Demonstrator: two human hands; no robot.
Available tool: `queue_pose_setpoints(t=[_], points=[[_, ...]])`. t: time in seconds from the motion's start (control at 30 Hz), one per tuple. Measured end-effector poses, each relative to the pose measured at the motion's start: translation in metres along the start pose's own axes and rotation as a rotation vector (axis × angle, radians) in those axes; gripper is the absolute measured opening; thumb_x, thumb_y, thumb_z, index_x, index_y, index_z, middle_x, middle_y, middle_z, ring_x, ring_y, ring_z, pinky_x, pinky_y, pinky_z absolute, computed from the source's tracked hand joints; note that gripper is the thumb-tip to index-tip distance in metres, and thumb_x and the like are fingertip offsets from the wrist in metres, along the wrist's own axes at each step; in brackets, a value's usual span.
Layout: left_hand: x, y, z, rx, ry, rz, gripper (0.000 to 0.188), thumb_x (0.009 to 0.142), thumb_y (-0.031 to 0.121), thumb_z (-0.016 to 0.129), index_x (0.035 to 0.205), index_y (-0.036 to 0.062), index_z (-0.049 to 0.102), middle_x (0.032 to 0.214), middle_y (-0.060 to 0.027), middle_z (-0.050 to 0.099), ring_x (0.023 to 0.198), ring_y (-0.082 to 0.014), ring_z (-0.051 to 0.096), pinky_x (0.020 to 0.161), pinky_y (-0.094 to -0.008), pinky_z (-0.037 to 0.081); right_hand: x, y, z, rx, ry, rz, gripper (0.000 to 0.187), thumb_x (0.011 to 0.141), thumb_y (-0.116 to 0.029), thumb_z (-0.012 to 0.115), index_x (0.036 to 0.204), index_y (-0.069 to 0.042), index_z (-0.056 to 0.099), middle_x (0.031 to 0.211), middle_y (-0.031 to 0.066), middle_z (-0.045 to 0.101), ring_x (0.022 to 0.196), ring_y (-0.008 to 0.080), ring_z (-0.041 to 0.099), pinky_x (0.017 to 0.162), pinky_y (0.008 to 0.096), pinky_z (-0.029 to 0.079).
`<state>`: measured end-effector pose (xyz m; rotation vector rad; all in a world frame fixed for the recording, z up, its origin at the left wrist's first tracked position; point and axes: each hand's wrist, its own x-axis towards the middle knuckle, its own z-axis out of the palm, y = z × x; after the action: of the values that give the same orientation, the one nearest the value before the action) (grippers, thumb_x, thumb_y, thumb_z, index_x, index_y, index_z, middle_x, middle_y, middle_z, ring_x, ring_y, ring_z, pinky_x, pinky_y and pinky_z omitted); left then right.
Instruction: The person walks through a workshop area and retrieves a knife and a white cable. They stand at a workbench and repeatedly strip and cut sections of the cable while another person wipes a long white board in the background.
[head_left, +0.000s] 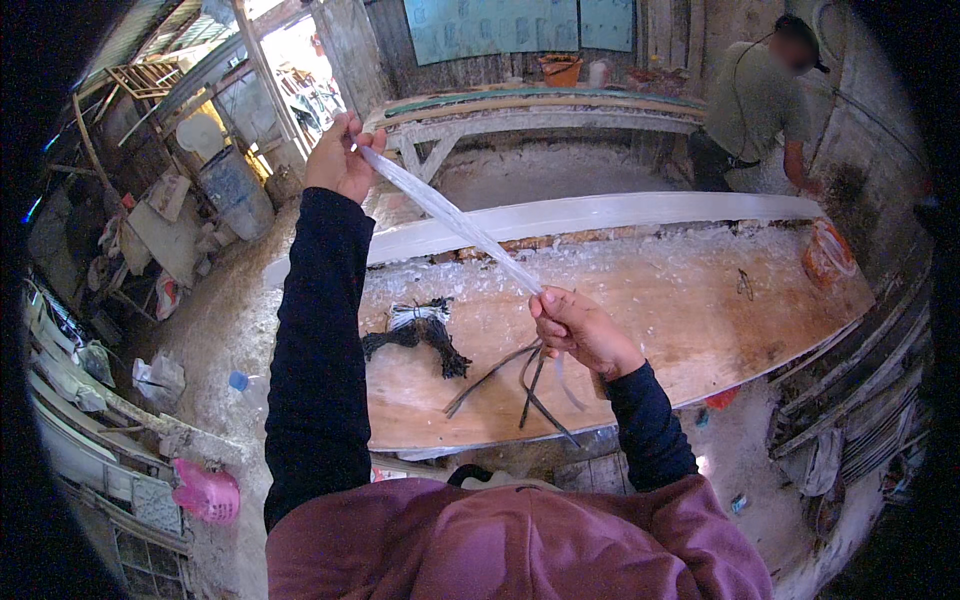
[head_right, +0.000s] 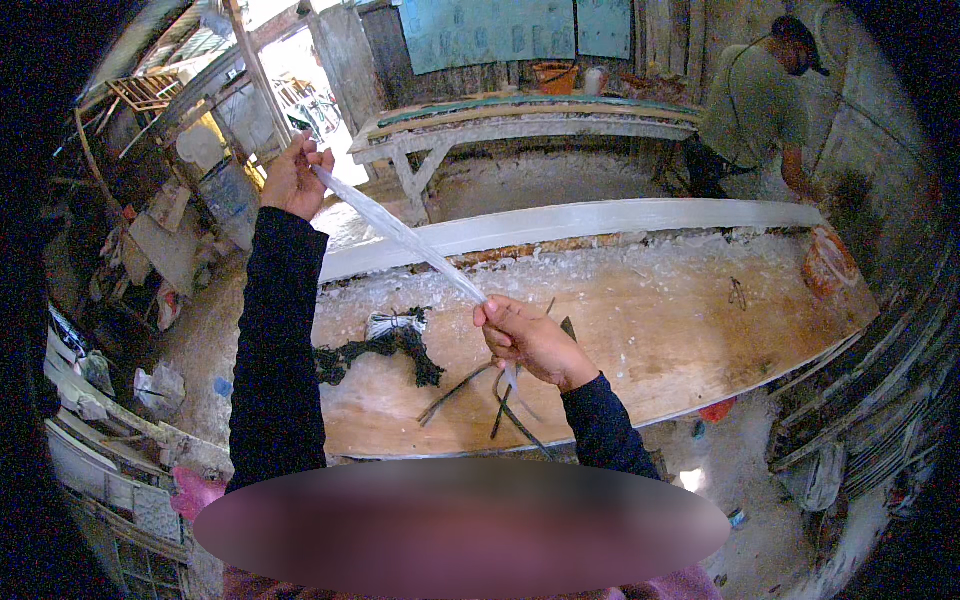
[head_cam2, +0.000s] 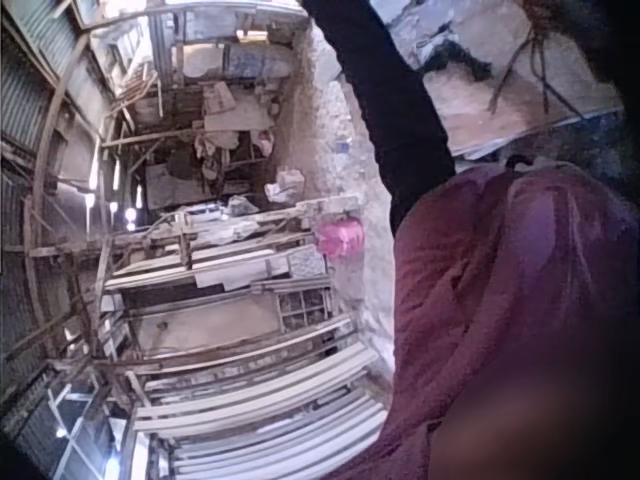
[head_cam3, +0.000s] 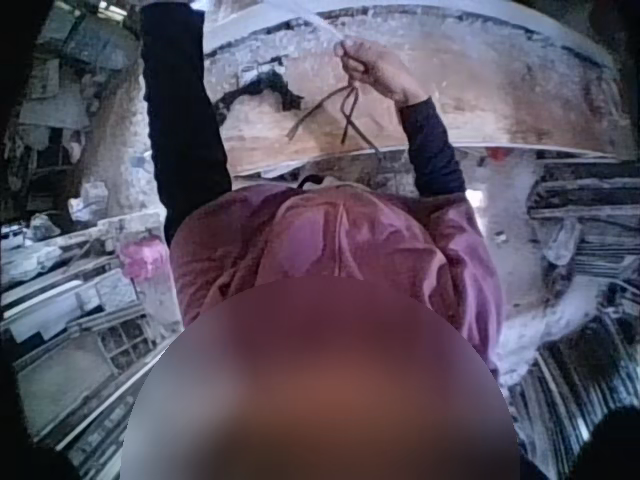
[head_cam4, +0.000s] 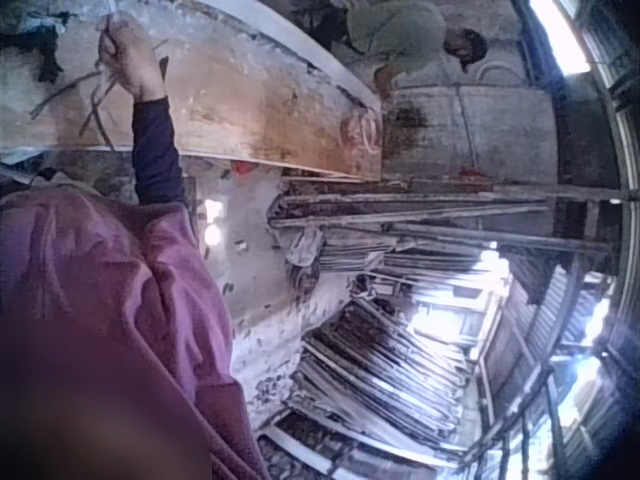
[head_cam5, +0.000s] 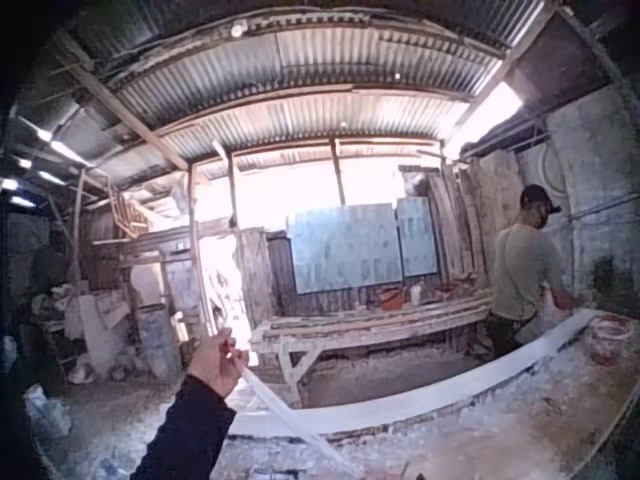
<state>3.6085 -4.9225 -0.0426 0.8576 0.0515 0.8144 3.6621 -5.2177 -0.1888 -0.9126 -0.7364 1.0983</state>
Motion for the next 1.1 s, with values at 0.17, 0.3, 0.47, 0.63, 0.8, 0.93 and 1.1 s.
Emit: queue_pose_setpoints(t=[0.17, 0.3, 0.47, 0.63, 0.8, 0.93, 1.1], points=[[0.005, 0.002, -0.012, -0.047, 0.02, -0.012, 0.013, 0.087, 0.017, 0.047, 0.089, 0.0045, 0.046, 0.069, -0.0026, 0.045, 0.056, -0.0142, 0.043, 0.079, -0.0367, 0.045, -0.003, -0.003, 0.001, -0.041, 0.041, 0.017, 0.028, 0.091, -0.031, 0.038, 0.088, -0.005, 0.05, 0.055, -0.0043, 0.034, 0.046, 0.0061, 0.032, 0.048, 0.02, 0.036], [0.005, 0.002, -0.019, -0.023, 0.023, 0.003, 0.015, 0.086, 0.017, 0.049, 0.092, 0.0038, 0.047, 0.074, -0.0046, 0.046, 0.059, -0.016, 0.045, 0.08, -0.0376, 0.046, -0.004, -0.001, 0.005, -0.119, 0.084, 0.045, 0.031, 0.09, -0.03, 0.039, 0.089, -0.002, 0.052, 0.056, -0.0019, 0.042, 0.046, 0.0072, 0.038, 0.048, 0.0203, 0.037], [-0.001, 0.002, -0.026, 0.074, 0.077, 0.048, 0.019, 0.083, 0.019, 0.055, 0.093, 0.0041, 0.05, 0.084, -0.0056, 0.048, 0.07, -0.0185, 0.05, 0.076, -0.0356, 0.05, -0.01, -0.003, 0.008, -0.167, 0.076, 0.082, 0.034, 0.089, -0.03, 0.04, 0.094, 0.001, 0.054, 0.06, 0.0029, 0.053, 0.051, 0.0095, 0.048, 0.049, 0.0201, 0.039], [-0.009, 0.003, -0.033, 0.109, 0.065, 0.036, 0.02, 0.081, 0.018, 0.058, 0.095, 0.0057, 0.05, 0.084, -0.0047, 0.048, 0.071, -0.0184, 0.052, 0.069, -0.0341, 0.051, -0.014, -0.001, 0.007, -0.188, 0.094, 0.113, 0.036, 0.09, -0.031, 0.038, 0.1, -0.001, 0.053, 0.066, 0.005, 0.057, 0.049, 0.0101, 0.049, 0.051, 0.0204, 0.041], [-0.019, 0.002, -0.026, 0.244, 0.066, 0.063, 0.017, 0.083, 0.021, 0.055, 0.095, 0.0096, 0.049, 0.083, -0.0028, 0.047, 0.071, -0.0165, 0.052, 0.066, -0.0322, 0.05, -0.017, 0.004, 0.005, -0.144, 0.115, 0.074, 0.032, 0.09, -0.029, 0.04, 0.098, -0.001, 0.053, 0.068, 0.006, 0.058, 0.05, 0.0096, 0.049, 0.051, 0.0206, 0.042], [-0.027, 0.0, -0.016, 0.26, 0.082, 0.117, 0.016, 0.084, 0.023, 0.053, 0.095, 0.0118, 0.048, 0.083, -0.0011, 0.047, 0.069, -0.0133, 0.049, 0.06, -0.0276, 0.047, -0.018, 0.007, 0.005, -0.085, 0.13, 0.025, 0.027, 0.09, -0.026, 0.041, 0.095, -0.002, 0.052, 0.068, 0.0065, 0.058, 0.052, 0.0094, 0.05, 0.05, 0.0208, 0.042], [-0.029, 0.002, -0.018, 0.298, 0.068, 0.107, 0.015, 0.083, 0.023, 0.054, 0.093, 0.0134, 0.049, 0.079, 0.0015, 0.048, 0.064, -0.0091, 0.045, 0.052, -0.0212, 0.04, -0.022, 0.008, 0.005, -0.092, 0.139, 0.033, 0.025, 0.09, -0.024, 0.041, 0.094, -0.002, 0.052, 0.068, 0.0058, 0.058, 0.054, 0.0092, 0.052, 0.049, 0.0192, 0.041]])
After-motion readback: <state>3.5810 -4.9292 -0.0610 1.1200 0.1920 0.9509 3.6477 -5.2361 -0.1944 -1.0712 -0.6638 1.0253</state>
